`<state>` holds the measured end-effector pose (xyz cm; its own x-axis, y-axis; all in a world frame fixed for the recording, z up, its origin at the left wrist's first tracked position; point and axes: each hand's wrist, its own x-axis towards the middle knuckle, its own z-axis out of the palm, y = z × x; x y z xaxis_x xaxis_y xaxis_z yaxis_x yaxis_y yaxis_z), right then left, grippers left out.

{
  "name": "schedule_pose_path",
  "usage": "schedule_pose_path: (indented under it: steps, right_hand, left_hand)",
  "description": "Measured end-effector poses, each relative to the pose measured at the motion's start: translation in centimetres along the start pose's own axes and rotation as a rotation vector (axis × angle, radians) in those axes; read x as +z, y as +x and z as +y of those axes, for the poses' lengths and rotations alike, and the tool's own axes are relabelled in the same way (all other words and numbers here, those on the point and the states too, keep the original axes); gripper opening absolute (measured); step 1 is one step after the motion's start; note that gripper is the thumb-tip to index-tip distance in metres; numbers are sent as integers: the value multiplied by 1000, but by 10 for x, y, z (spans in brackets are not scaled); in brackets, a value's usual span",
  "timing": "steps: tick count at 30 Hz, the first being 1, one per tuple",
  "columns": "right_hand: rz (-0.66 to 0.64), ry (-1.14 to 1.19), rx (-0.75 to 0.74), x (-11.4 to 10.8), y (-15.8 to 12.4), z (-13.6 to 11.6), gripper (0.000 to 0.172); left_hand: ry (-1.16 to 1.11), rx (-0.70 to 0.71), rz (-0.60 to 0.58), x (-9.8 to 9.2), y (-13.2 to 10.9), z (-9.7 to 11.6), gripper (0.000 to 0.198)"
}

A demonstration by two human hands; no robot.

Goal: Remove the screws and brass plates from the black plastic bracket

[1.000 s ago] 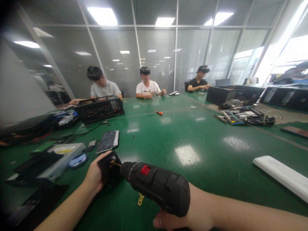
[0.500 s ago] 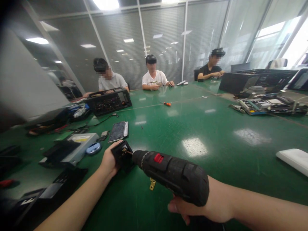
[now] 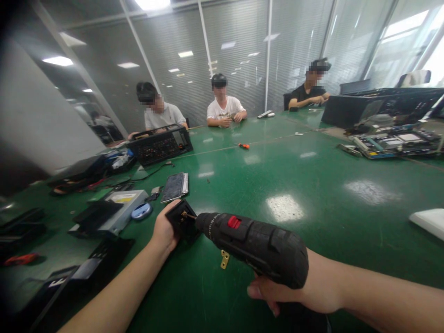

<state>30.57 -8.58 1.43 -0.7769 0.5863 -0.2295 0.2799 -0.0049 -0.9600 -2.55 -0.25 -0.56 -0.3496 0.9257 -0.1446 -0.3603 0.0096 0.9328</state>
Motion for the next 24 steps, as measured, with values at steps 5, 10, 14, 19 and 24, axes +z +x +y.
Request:
schedule_pose_path:
  steps: [5,10,14,19,24]
  right_hand:
    - [27,49,59,2,-5,-11,56]
    - [62,71,141,5,-11,-18,53]
    - [75,49,132,4,-9,-5,58]
    - [38,-10,138,4,-8,4,64]
    - [89,-48,131,7,-9,1,59]
  left_hand:
    - [-10,30,-44,-4,2,-4,27]
    - [5,19,-29,-4,2,-3,27]
    - [5,35,-45,-3,1,-2,27]
    - [17,41,-33,-3,2,-4,32]
    - [0,40,-34,-5,6,-6,32]
